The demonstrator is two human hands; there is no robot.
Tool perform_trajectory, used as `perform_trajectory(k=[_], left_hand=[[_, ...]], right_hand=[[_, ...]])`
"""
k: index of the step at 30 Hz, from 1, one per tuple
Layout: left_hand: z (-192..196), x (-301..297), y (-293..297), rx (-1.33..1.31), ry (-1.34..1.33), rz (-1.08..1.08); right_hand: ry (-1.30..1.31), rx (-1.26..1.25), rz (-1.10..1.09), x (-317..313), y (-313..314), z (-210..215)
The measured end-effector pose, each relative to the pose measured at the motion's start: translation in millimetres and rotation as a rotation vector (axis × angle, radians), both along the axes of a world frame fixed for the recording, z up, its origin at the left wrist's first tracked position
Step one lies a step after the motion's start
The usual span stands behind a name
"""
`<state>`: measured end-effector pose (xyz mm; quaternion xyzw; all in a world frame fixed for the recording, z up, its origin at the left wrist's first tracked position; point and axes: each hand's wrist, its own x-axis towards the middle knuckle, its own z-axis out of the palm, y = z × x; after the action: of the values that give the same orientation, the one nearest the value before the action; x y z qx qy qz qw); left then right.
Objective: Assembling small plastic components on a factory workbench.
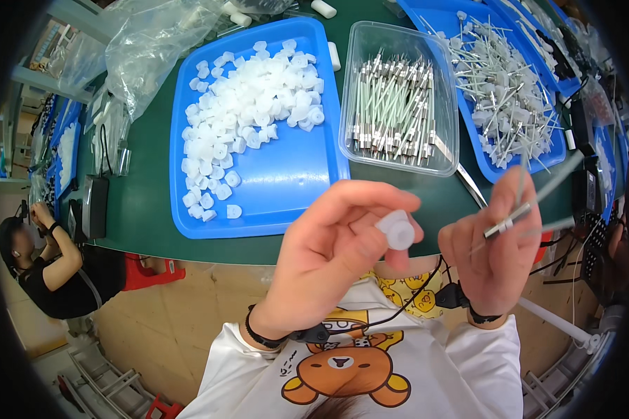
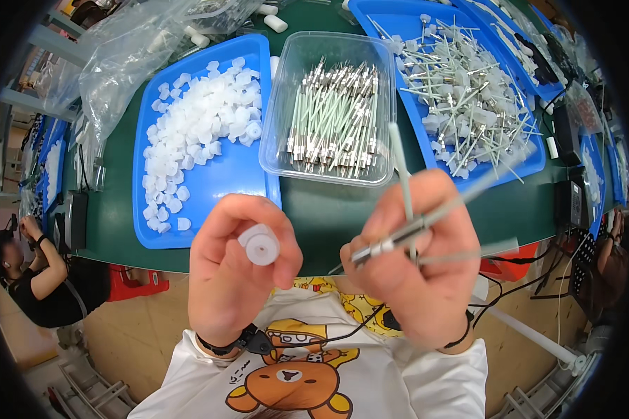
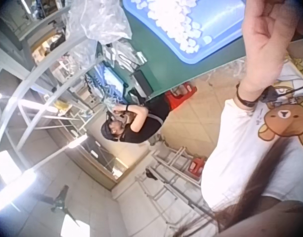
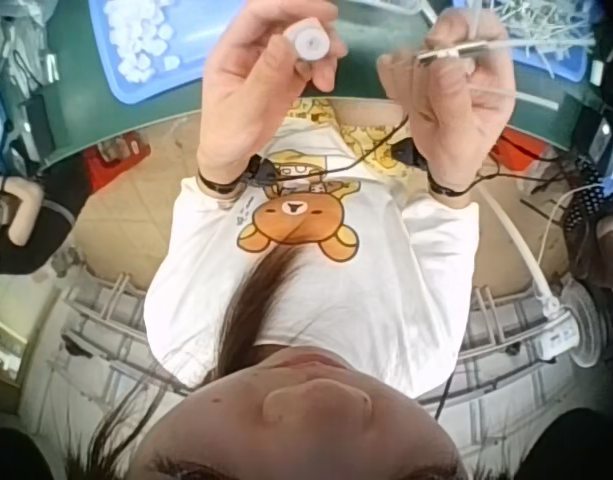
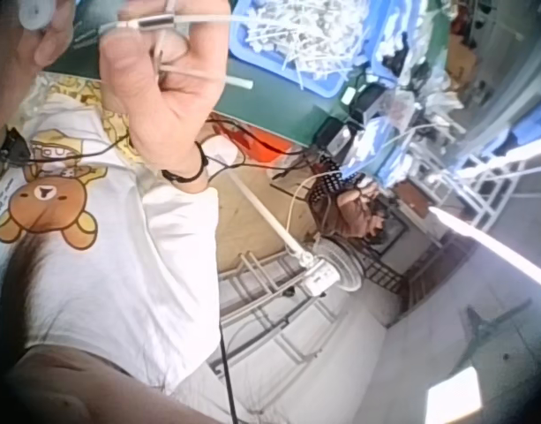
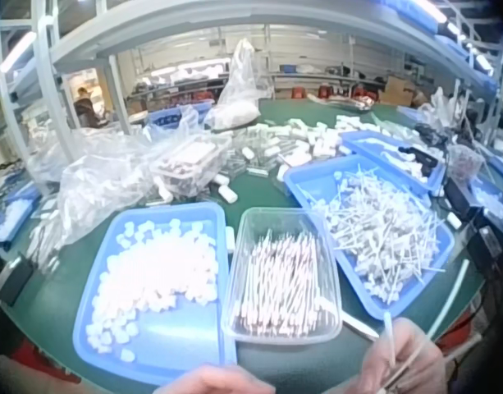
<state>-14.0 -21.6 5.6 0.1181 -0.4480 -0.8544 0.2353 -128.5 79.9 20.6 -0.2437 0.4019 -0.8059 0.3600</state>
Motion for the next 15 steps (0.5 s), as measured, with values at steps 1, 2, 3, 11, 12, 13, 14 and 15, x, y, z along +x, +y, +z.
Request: perform_trajectory(k=[1,2,3,11,12,13,14,15], left_hand=[[0.0,-0.1,1.5,0.012,-0.011,-0.01],[-1.0,-0.7,2.7,-0.004,0.012,0.003],[-2.1,-1.5,4.0,-0.02,0.035,0.017],[-12.4,-1.1,8.8,-0.018,0.264,-0.032],[-14.6,0.6,5.9,0.018,0.321,-0.087],[-15.5,1.6,4.1,0.053,0.379,-0.141],[-13.9,1.1,5.2,0.002,0.332,-0.101],[-10.6,-0.2,7.3,-0.049,0.285,-0.061]], right_hand=[[0.05,0.025,-0.086,5.7,1.5,0.9],[0.031,0.038,-0.098,9.0,4.7,1.1],[0.011,0.051,-0.111,12.0,7.8,1.4],[0.264,-0.142,-0.049,13.3,6.6,-8.6],[0.281,-0.172,-0.073,15.3,4.8,-11.6],[0.309,-0.172,-0.082,15.9,4.2,-11.9],[0.336,-0.171,-0.092,16.4,3.7,-12.3],[0.374,-0.14,-0.087,16.5,4.3,-10.1]])
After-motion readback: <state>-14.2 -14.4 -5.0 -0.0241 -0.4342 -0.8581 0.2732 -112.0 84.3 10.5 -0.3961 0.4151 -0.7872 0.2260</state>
